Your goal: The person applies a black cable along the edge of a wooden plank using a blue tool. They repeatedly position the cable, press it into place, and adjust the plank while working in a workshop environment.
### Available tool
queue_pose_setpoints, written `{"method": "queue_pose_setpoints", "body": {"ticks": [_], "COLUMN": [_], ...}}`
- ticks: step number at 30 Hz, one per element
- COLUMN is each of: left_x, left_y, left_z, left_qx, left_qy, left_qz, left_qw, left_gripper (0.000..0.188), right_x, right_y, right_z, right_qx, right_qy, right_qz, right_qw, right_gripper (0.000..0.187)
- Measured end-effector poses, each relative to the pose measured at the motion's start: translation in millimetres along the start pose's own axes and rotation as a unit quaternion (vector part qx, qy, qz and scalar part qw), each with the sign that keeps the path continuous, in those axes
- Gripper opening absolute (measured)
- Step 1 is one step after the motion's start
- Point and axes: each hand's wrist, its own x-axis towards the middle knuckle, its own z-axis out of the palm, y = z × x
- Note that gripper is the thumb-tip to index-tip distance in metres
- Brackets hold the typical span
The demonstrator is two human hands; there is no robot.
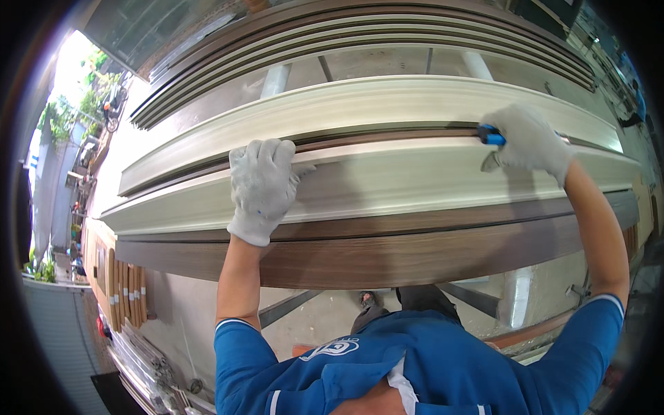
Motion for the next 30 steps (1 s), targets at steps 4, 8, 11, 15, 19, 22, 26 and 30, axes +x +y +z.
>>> {"method": "queue_pose_setpoints", "body": {"ticks": [4, 8, 11, 15, 19, 22, 26, 30], "left_x": [-24, -50, -59, -55, -59, -73, -106, -144], "left_y": [-20, -64, -72, -64, -50, -35, -10, 13], "left_z": [-37, -59, -69, -98, -149, -182, -208, -219], "left_qx": [-0.049, -0.065, -0.064, -0.02, -0.031, -0.035, -0.08, -0.059], "left_qy": [0.003, -0.193, -0.158, -0.147, -0.114, -0.054, -0.074, -0.145], "left_qz": [-0.029, -0.094, -0.001, 0.018, 0.032, 0.068, 0.093, 0.069], "left_qw": [0.998, 0.974, 0.985, 0.989, 0.992, 0.996, 0.99, 0.985], "left_gripper": [0.063, 0.061, 0.058, 0.058, 0.062, 0.06, 0.058, 0.057], "right_x": [-31, -68, -87, -114, -166, -209, -254, -280], "right_y": [6, 2, -8, -14, -3, -2, -21, -39], "right_z": [18, 36, 38, 25, 4, 2, 20, 57], "right_qx": [-0.035, -0.06, -0.078, -0.061, -0.097, -0.039, -0.046, -0.112], "right_qy": [0.153, 0.217, 0.235, 0.271, 0.3, 0.301, 0.272, 0.259], "right_qz": [-0.147, -0.155, -0.15, -0.155, -0.131, -0.11, -0.121, -0.108], "right_qw": [0.977, 0.962, 0.957, 0.948, 0.94, 0.947, 0.953, 0.953], "right_gripper": [0.044, 0.047, 0.048, 0.047, 0.053, 0.057, 0.056, 0.042]}}
